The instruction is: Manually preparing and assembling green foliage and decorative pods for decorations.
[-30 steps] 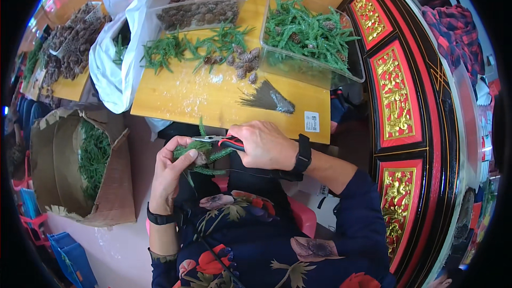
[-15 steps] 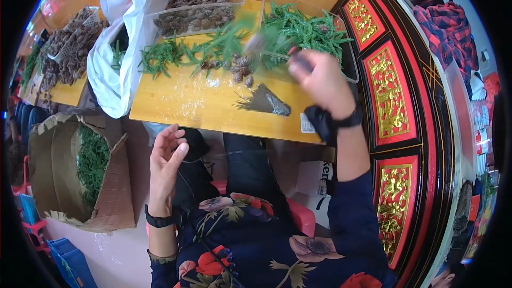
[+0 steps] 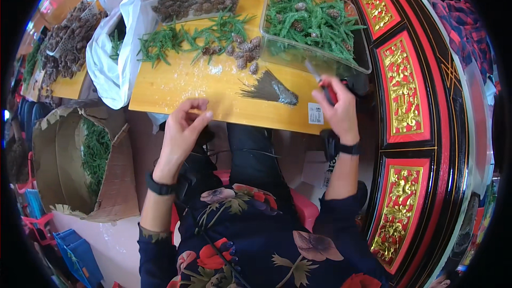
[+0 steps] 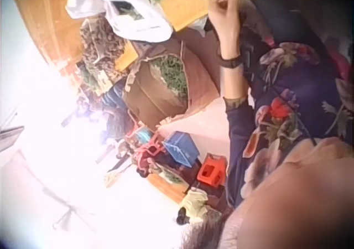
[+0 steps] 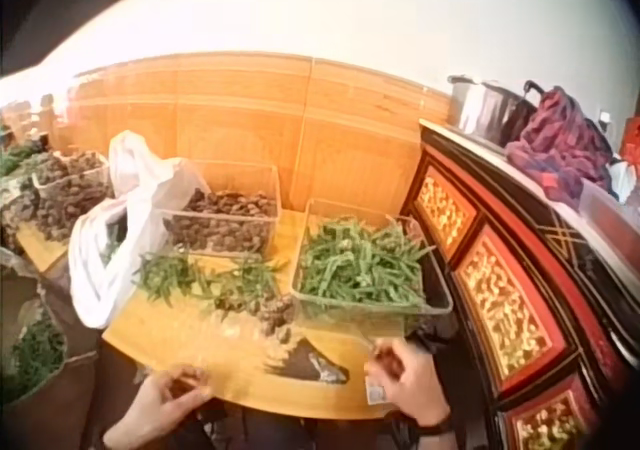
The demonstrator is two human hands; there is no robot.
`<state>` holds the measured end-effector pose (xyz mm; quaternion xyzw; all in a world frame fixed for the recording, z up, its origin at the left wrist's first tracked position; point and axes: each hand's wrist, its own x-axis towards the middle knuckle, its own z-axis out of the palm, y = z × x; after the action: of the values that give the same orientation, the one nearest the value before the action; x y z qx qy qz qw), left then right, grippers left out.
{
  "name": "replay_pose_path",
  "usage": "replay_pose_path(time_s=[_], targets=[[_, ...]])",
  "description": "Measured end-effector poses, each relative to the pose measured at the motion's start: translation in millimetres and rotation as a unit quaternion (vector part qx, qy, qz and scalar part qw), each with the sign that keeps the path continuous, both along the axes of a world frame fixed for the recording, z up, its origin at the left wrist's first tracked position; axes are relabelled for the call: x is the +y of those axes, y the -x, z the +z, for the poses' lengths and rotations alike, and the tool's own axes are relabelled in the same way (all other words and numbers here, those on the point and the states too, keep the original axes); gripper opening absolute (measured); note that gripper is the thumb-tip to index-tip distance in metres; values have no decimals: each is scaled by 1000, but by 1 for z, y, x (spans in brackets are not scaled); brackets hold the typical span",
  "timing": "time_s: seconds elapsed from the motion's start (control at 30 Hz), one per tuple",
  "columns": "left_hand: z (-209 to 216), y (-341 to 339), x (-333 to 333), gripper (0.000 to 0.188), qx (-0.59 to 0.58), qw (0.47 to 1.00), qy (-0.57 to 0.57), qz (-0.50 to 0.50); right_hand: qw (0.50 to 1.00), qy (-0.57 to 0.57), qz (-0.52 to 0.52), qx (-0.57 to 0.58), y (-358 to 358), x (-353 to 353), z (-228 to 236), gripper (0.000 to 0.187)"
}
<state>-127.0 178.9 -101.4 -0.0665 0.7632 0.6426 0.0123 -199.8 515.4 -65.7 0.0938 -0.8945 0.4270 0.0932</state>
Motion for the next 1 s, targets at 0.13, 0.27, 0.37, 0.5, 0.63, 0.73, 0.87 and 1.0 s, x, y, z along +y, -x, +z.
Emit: replay_pose_path(time_s=[0.13, 0.27, 0.37, 0.5, 0.63, 0.73, 0.87, 1.0], targets=[[4, 51, 21, 34, 45, 973, 220, -55, 988, -140, -44, -44, -19, 13, -45, 40], [-22, 77, 49, 24, 105, 906, 389, -129, 964, -244, -105, 13, -18, 18, -74, 46], [-40, 94, 60, 19, 159, 858, 470, -134, 951, -281, -127, 26, -12, 19, -80, 50], [-46, 114, 54, 12, 168, 845, 494, -118, 949, -291, -124, 17, -3, 19, -82, 53], [-47, 124, 49, 13, 197, 843, 478, -151, 948, -288, -118, 72, -3, 18, -85, 52], [-47, 128, 50, 11, 214, 826, 480, -204, 941, -287, -130, 127, -9, 8, -78, 49], [-53, 123, 48, 7, 280, 794, 508, -183, 955, -230, -124, 138, -20, -29, -59, 38], [-51, 115, 31, 9, 238, 798, 530, -162, 988, -93, 0, 120, -15, -69, -65, 26]])
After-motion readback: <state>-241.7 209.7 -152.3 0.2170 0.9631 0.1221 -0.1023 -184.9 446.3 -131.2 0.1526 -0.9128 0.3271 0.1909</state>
